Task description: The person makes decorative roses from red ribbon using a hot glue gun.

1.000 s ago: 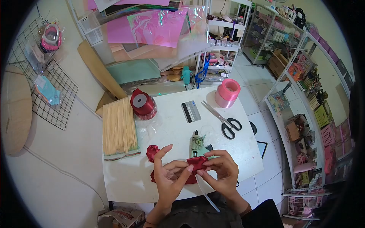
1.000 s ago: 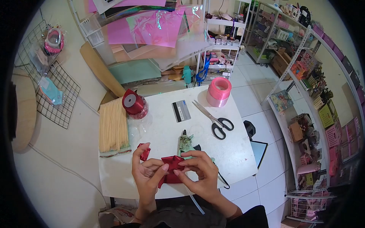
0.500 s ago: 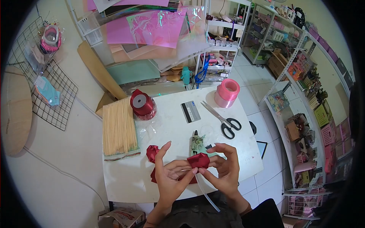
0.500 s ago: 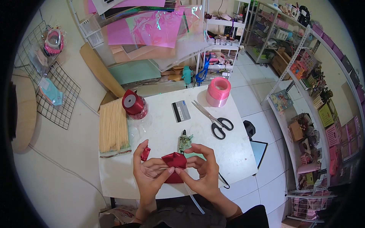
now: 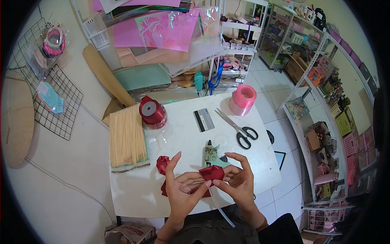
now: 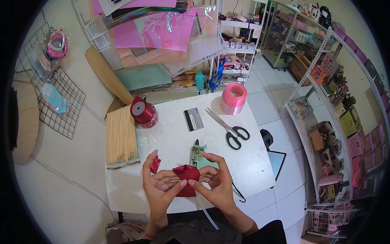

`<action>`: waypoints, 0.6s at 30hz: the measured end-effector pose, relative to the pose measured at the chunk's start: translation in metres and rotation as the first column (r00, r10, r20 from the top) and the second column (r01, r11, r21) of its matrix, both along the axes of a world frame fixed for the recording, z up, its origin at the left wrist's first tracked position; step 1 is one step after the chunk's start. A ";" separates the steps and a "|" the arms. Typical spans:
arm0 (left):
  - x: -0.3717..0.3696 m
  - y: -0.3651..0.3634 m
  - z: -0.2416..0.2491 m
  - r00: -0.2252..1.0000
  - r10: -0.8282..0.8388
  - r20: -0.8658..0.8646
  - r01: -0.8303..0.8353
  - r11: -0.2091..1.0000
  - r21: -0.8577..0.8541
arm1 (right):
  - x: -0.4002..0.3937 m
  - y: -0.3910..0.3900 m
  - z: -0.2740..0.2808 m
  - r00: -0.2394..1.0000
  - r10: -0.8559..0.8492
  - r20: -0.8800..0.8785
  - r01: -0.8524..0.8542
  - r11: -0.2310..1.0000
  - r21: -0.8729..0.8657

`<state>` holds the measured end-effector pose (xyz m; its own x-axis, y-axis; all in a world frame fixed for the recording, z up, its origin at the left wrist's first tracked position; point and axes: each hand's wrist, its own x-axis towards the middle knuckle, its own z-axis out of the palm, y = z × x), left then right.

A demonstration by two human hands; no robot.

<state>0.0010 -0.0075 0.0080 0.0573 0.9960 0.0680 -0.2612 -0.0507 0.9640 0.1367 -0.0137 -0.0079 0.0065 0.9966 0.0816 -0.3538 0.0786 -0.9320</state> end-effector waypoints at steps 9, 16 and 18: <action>-0.002 0.006 -0.019 0.998 -0.065 0.004 0.065 0.997 -0.050 | 0.000 0.004 -0.007 0.999 -0.017 0.029 0.017 1.000 0.003; 0.002 0.011 -0.027 1.000 0.004 -0.011 -0.004 0.999 -0.036 | 0.003 0.008 -0.010 0.998 0.003 0.060 -0.001 0.999 -0.034; 0.004 0.015 -0.035 0.998 0.055 -0.003 -0.055 0.998 -0.011 | 0.002 0.011 -0.014 1.000 0.020 0.005 -0.020 1.000 -0.023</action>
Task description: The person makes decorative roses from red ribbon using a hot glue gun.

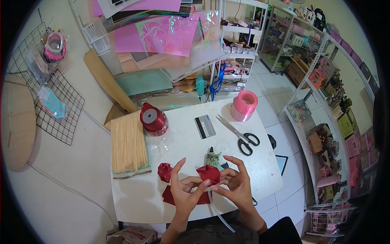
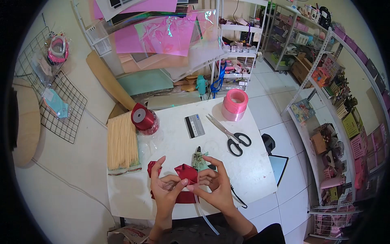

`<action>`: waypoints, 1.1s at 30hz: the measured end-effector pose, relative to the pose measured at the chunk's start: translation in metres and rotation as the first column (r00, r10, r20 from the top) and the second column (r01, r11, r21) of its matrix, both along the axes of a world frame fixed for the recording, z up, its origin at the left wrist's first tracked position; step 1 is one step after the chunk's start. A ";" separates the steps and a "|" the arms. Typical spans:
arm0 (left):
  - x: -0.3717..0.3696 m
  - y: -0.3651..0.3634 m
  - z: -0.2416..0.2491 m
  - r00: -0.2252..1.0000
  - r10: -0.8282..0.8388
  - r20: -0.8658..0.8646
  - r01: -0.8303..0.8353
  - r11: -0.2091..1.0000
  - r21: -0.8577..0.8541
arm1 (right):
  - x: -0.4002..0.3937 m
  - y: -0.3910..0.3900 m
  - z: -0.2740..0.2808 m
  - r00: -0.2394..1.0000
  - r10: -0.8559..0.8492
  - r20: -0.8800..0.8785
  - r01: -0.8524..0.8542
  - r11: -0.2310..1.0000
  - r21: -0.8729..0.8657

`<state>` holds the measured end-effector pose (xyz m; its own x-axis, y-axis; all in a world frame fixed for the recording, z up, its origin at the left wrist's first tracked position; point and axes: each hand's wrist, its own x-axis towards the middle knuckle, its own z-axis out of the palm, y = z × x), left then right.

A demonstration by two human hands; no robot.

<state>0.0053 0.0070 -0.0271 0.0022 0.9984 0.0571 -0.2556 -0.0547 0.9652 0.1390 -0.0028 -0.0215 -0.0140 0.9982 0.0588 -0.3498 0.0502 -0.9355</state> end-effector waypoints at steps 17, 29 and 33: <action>0.005 0.012 -0.025 0.967 0.254 -0.032 -0.246 0.957 0.154 | -0.008 0.023 -0.018 1.000 -0.014 0.007 0.015 0.996 -0.093; -0.002 0.015 -0.030 0.958 0.150 0.243 -0.143 0.989 -0.049 | -0.012 0.029 -0.030 0.998 -0.057 0.012 0.058 0.997 -0.055; 0.002 0.015 -0.029 0.975 0.131 0.180 -0.135 0.991 0.007 | -0.013 0.028 -0.029 0.999 -0.052 -0.006 0.051 0.998 -0.030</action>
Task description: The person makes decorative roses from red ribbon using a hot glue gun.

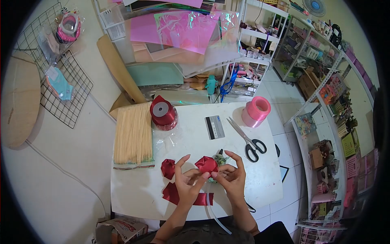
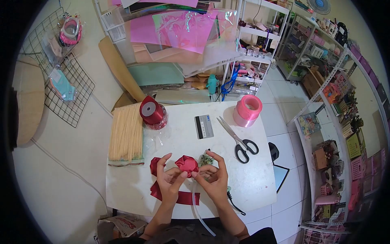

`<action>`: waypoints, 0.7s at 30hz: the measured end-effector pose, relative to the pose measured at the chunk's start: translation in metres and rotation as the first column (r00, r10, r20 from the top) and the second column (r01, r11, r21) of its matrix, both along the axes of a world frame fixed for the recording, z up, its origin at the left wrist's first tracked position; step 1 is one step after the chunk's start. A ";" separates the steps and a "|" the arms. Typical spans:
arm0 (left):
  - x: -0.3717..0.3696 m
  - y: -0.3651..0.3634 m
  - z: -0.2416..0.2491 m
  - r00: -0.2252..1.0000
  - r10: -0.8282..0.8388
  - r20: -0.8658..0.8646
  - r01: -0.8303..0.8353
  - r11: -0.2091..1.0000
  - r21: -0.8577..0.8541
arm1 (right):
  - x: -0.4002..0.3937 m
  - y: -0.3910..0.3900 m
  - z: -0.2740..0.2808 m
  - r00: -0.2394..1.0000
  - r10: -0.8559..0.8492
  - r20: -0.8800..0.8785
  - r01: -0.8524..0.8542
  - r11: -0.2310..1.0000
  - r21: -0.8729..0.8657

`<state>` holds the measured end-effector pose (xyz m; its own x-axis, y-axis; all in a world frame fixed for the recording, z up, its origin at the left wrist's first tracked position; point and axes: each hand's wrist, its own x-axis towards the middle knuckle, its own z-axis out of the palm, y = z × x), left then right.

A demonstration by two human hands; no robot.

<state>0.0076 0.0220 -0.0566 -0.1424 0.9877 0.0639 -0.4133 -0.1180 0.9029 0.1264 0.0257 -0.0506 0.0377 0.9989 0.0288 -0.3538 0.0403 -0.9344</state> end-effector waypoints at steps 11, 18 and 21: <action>-0.002 -0.001 0.000 0.993 0.077 -0.092 -0.071 0.996 0.059 | 0.001 -0.002 -0.002 0.995 0.048 0.092 -0.059 0.990 0.125; -0.003 -0.003 0.001 0.996 0.068 -0.061 -0.064 0.996 0.060 | -0.002 -0.004 -0.003 0.993 0.027 0.111 -0.043 0.989 0.141; -0.003 -0.003 0.001 0.996 0.031 -0.078 -0.028 0.999 0.035 | -0.001 -0.004 -0.003 0.994 0.014 0.113 -0.026 0.994 0.106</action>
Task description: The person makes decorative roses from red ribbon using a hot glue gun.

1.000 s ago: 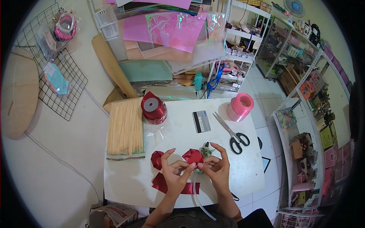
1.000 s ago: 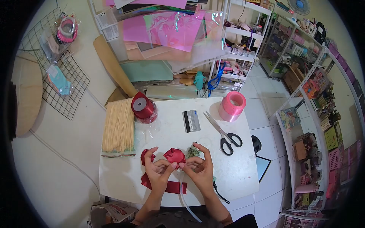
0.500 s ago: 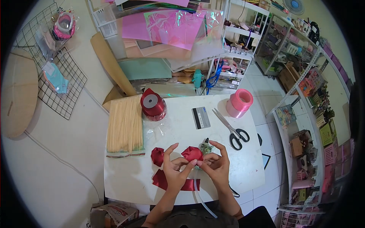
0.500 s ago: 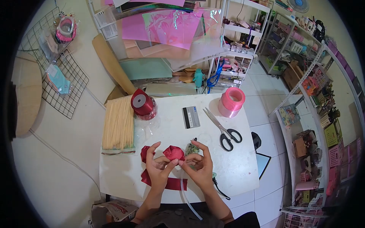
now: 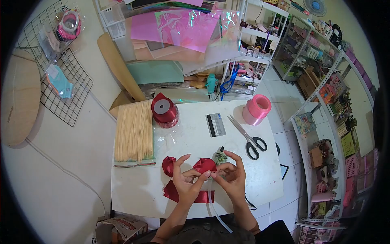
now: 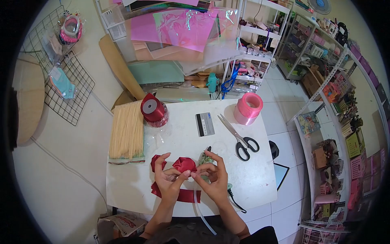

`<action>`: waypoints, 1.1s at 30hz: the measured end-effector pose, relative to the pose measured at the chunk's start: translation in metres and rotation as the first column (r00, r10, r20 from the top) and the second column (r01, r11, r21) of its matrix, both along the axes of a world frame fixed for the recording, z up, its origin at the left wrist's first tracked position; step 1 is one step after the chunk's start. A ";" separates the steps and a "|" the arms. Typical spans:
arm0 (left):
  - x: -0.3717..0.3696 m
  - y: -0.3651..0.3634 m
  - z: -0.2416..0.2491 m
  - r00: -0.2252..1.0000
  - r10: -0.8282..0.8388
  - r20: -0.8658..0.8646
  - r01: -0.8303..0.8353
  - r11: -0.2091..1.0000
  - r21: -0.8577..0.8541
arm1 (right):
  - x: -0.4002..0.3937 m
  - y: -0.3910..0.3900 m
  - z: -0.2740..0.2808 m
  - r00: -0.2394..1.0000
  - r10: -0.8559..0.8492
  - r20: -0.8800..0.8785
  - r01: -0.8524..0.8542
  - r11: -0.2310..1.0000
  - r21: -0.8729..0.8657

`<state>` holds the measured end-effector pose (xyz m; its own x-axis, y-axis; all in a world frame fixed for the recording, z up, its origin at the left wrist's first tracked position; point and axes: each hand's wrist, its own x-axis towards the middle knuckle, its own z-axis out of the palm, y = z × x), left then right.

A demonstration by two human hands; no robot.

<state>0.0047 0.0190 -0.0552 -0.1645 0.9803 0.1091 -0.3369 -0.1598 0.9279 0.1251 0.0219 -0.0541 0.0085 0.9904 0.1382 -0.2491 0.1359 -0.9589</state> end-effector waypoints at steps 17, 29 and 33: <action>-0.054 -0.028 0.016 0.935 -0.112 -0.336 0.094 0.993 -0.069 | 0.030 0.037 0.053 0.778 0.196 0.596 -0.344 0.928 0.145; -0.101 -0.056 0.001 0.299 0.205 -0.932 -0.407 0.911 0.070 | -0.071 0.120 0.007 0.126 0.676 0.726 -0.879 0.415 -0.233; -0.087 -0.060 0.005 0.208 0.075 -0.975 -0.351 0.936 -0.002 | -0.069 0.114 0.013 0.123 0.462 0.878 -0.815 0.552 -0.176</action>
